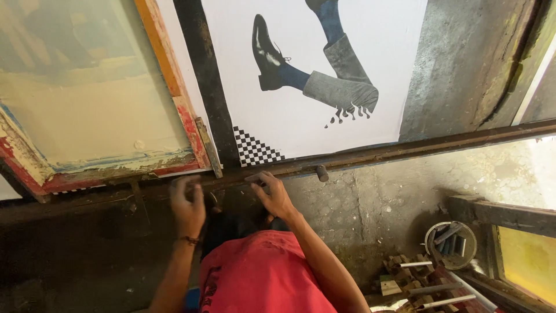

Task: The person applies a white substance to the edges of a screen printing frame using a small container and their fingers. They then flip the frame over and position it onto a printed fabric surface, pressing down on the frame to secure it.

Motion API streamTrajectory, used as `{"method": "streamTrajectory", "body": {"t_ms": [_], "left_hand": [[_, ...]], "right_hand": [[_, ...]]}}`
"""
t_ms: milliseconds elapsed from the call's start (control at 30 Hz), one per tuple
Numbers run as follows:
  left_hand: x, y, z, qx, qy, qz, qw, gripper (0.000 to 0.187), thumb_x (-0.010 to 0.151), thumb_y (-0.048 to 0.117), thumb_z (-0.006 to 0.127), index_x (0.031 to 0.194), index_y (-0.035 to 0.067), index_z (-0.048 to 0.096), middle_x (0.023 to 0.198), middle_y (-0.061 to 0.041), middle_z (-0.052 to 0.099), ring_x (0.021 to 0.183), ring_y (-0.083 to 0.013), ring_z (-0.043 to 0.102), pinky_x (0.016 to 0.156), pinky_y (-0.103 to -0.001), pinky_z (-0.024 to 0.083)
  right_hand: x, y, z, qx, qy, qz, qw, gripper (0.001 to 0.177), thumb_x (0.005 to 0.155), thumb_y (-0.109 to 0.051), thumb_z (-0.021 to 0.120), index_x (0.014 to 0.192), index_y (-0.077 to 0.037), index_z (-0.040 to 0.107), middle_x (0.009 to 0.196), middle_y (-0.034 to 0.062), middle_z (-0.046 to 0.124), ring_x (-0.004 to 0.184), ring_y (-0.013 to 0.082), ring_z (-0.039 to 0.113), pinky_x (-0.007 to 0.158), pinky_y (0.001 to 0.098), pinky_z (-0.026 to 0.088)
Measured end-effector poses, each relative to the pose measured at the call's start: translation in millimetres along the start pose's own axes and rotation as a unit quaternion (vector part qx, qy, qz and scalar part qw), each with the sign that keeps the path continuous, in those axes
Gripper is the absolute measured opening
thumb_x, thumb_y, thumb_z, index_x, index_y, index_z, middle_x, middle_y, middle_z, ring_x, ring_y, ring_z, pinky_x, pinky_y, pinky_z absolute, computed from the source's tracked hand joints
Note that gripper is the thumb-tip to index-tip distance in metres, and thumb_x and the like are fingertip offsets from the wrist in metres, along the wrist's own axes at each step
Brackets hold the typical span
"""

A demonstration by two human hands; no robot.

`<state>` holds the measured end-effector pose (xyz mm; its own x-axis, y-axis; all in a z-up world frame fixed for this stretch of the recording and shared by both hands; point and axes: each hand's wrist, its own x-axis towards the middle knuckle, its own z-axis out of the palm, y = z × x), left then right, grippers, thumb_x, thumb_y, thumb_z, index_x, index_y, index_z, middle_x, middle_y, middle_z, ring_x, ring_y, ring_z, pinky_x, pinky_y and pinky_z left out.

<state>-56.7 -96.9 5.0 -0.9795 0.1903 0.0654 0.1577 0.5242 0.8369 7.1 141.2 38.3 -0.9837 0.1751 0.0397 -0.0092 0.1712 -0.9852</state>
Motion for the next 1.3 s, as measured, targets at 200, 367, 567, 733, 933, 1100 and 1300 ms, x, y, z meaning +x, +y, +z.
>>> {"method": "streamTrajectory", "body": {"t_ms": [200, 367, 567, 733, 933, 1100, 1300], "left_hand": [[32.0, -104.0, -112.5, 0.036, 0.172, -0.008, 0.984, 0.019, 0.105, 0.004, 0.058, 0.122, -0.004, 0.060, 0.109, -0.022, 0.051, 0.104, -0.0410, 0.055, 0.095, -0.050, 0.045], [72.9, -182.5, -204.6, 0.052, 0.243, 0.006, 0.969, 0.031, 0.108, 0.006, 0.052, 0.133, -0.008, 0.064, 0.113, -0.022, 0.065, 0.094, -0.0305, 0.062, 0.067, -0.039, 0.046], [124.5, -217.5, -284.7, 0.154, 0.256, 0.137, 0.944, 0.042, 0.106, 0.008, 0.056, 0.135, -0.020, 0.068, 0.121, -0.039, 0.054, 0.114, -0.0517, 0.049, 0.093, -0.058, 0.042], [164.9, -231.2, -315.5, 0.129, 0.248, 0.119, 0.953, 0.046, 0.116, 0.019, 0.050, 0.144, -0.016, 0.054, 0.130, -0.034, 0.045, 0.113, -0.0491, 0.044, 0.087, -0.059, 0.042], [201.5, -211.0, -326.0, 0.022, 0.214, 0.127, 0.968, 0.057, 0.120, 0.037, 0.044, 0.147, -0.013, 0.046, 0.134, -0.029, 0.041, 0.123, -0.0461, 0.048, 0.096, -0.058, 0.047], [223.6, -226.7, -320.1, -0.050, 0.210, 0.117, 0.969, 0.062, 0.120, 0.045, 0.045, 0.152, -0.008, 0.045, 0.125, -0.021, 0.048, 0.108, -0.0337, 0.054, 0.086, -0.048, 0.046], [226.5, -207.2, -306.6, -0.138, 0.180, 0.109, 0.968, 0.065, 0.118, 0.048, 0.045, 0.150, -0.009, 0.043, 0.143, -0.028, 0.051, 0.132, -0.0424, 0.052, 0.106, -0.055, 0.046]], "right_hand": [[17.2, 12.8, 45.3, -0.036, 0.027, -0.020, 0.999, 0.020, 0.093, -0.018, 0.073, 0.103, -0.002, 0.066, 0.096, 0.0159, 0.063, 0.093, 0.0368, 0.066, 0.085, 0.0424, 0.054], [49.2, 7.6, 88.1, -0.065, 0.053, -0.011, 0.996, 0.047, 0.097, -0.025, 0.061, 0.138, -0.005, 0.055, 0.128, 0.0163, 0.056, 0.115, 0.0274, 0.055, 0.084, 0.0384, 0.056], [115.1, -1.6, 143.5, -0.074, 0.224, -0.037, 0.971, 0.065, 0.095, -0.046, 0.057, 0.146, -0.007, 0.047, 0.131, 0.0170, 0.044, 0.124, 0.0271, 0.050, 0.105, 0.0496, 0.053], [160.1, -33.9, 172.4, -0.028, 0.299, -0.050, 0.953, 0.060, 0.097, -0.029, 0.061, 0.151, -0.011, 0.043, 0.149, 0.0172, 0.037, 0.142, 0.0340, 0.043, 0.108, 0.0476, 0.057], [186.4, -33.1, 185.6, 0.021, 0.341, -0.001, 0.940, 0.066, 0.094, -0.041, 0.061, 0.152, -0.016, 0.045, 0.149, 0.0136, 0.047, 0.142, 0.0295, 0.041, 0.114, 0.0556, 0.046], [185.7, -41.4, 184.2, 0.008, 0.341, -0.005, 0.940, 0.064, 0.094, -0.047, 0.059, 0.147, -0.013, 0.054, 0.146, 0.0116, 0.057, 0.138, 0.0259, 0.048, 0.114, 0.0487, 0.041], [186.9, -34.9, 182.2, -0.008, 0.349, -0.026, 0.937, 0.054, 0.098, -0.036, 0.058, 0.145, -0.008, 0.057, 0.144, 0.0129, 0.059, 0.137, 0.0282, 0.053, 0.114, 0.0473, 0.045]]}}
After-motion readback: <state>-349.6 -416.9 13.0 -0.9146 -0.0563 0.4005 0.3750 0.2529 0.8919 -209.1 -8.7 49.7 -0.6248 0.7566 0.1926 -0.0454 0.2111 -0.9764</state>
